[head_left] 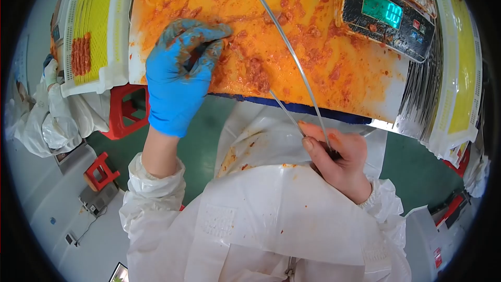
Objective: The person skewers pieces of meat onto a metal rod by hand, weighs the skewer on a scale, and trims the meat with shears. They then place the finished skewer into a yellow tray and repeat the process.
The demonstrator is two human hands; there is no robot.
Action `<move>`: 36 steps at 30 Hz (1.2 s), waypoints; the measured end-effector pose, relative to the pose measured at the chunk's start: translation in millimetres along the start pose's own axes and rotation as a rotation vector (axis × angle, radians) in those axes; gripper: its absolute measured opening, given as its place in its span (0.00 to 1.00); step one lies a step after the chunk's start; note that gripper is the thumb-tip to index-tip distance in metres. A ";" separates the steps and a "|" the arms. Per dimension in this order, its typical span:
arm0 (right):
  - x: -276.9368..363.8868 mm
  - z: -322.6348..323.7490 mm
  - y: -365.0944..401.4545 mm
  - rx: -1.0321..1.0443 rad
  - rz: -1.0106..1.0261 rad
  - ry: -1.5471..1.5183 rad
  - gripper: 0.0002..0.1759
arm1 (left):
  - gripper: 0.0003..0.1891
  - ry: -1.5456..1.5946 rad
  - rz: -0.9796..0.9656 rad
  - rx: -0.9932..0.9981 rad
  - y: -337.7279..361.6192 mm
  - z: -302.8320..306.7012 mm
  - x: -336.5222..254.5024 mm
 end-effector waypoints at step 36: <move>26.7 -1.7 -26.8 0.060 -0.001 0.121 0.17 | 0.12 -0.086 0.001 0.038 1.0 8.0 -0.1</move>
Point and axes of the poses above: each hand's wrist, its own y-axis away from the middle knuckle, its own z-axis out of the back of the hand, x = y × z, the point moved 2 cm from there along -y, towards the middle knuckle, and after that the axes turned 7 degrees about x, right-handed, at the moved point
